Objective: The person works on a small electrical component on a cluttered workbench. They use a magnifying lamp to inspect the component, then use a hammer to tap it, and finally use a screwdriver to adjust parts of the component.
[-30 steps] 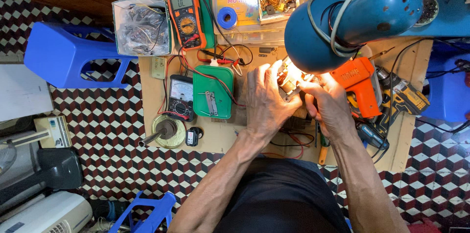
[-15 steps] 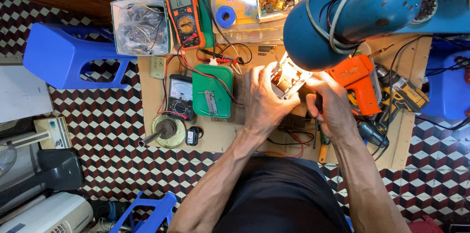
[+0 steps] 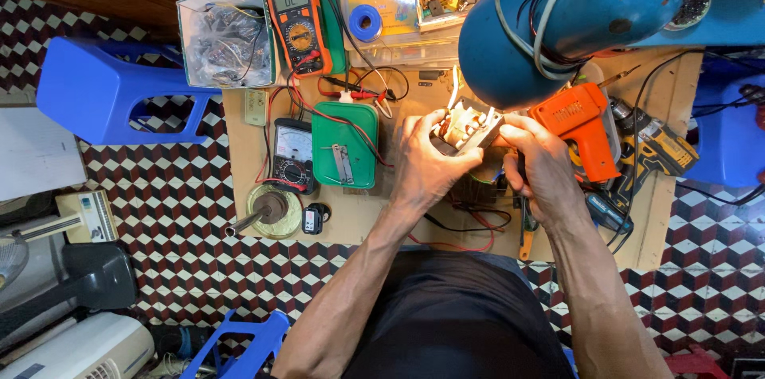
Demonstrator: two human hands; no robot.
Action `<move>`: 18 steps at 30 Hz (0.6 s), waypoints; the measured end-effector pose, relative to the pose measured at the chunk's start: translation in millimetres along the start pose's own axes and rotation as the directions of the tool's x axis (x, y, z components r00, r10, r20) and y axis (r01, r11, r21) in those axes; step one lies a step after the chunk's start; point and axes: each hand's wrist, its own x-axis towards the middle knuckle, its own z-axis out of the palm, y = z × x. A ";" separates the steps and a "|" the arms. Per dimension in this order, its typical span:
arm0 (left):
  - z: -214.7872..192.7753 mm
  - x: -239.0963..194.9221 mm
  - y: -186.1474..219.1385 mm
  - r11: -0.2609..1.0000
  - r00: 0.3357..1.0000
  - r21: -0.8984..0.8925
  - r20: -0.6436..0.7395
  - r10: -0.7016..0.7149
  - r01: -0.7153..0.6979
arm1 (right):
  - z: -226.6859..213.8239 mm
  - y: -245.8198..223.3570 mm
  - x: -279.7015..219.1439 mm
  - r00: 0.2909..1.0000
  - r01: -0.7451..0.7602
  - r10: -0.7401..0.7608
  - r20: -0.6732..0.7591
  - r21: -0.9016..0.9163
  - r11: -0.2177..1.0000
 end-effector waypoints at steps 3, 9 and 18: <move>0.1 1.2 -4.7 0.999 0.998 -0.008 0.043 -0.041 0.041 | -2.2 2.5 -0.4 1.000 -0.001 0.000 -0.015 -0.022 1.000; -0.7 5.0 -10.4 0.966 0.967 -0.166 0.199 -0.162 0.196 | -5.8 4.4 -3.7 0.999 0.020 -0.024 -0.044 -0.094 0.995; -9.1 6.9 -7.0 0.931 0.920 -0.244 0.350 -0.176 0.271 | -6.5 -5.2 -13.3 0.995 0.031 -0.049 -0.081 -0.217 0.976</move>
